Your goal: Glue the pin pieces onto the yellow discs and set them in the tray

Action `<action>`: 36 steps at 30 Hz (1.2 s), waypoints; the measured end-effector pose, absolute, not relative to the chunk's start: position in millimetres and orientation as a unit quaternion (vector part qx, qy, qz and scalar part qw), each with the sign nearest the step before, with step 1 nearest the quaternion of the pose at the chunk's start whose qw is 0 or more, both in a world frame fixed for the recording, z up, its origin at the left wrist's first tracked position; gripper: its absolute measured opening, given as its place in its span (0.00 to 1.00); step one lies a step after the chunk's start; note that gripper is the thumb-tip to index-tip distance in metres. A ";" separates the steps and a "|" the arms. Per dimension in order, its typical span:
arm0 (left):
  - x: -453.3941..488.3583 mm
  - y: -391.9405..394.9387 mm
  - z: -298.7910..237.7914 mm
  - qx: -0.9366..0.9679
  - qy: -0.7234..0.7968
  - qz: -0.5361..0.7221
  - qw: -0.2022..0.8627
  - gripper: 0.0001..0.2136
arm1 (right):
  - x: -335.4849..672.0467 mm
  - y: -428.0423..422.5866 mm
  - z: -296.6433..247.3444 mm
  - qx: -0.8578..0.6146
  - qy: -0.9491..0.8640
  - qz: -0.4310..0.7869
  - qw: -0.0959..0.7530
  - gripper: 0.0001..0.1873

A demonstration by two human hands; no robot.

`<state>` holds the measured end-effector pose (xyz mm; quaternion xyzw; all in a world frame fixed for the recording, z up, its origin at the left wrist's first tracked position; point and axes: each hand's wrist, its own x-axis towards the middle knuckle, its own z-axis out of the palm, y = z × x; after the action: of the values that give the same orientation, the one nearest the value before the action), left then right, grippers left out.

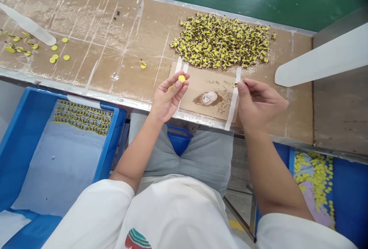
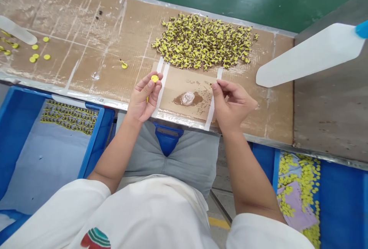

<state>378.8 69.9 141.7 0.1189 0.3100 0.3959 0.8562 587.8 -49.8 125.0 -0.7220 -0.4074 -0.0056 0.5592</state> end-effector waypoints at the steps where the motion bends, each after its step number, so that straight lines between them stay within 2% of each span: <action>1: 378.8 69.6 142.2 0.116 0.310 0.396 0.857 0.23 | 578.5 -52.2 126.1 -0.715 -0.410 -0.017 0.567 0.12; 5: 378.7 69.3 143.0 0.114 0.312 0.396 0.856 0.24 | 548.0 -55.0 124.4 -0.732 -0.418 -0.056 0.535 0.16; 8: 378.5 69.4 141.6 0.129 0.309 0.387 0.859 0.22 | 538.3 -52.3 120.8 -0.758 -0.417 -0.054 0.499 0.19; 11: 378.2 69.3 140.5 0.122 0.302 0.383 0.865 0.19 | 536.8 -50.8 118.4 -0.757 -0.417 -0.046 0.500 0.20; 20: 378.1 69.4 136.0 0.149 0.284 0.381 0.867 0.17 | 539.1 -48.8 113.8 -0.722 -0.448 -0.055 0.525 0.15; 27: 377.9 70.9 130.8 0.184 0.278 0.380 0.863 0.17 | 540.3 -44.1 115.0 -0.654 -0.493 -0.088 0.567 0.06; 36: 377.7 71.6 127.9 0.201 0.259 0.383 0.864 0.13 | 540.8 -46.3 114.4 -0.658 -0.496 -0.076 0.562 0.06</action>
<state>377.7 71.6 127.9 0.2015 0.2586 0.3826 0.8638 540.8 -46.3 114.4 -0.6577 -0.4959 -0.0762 0.5619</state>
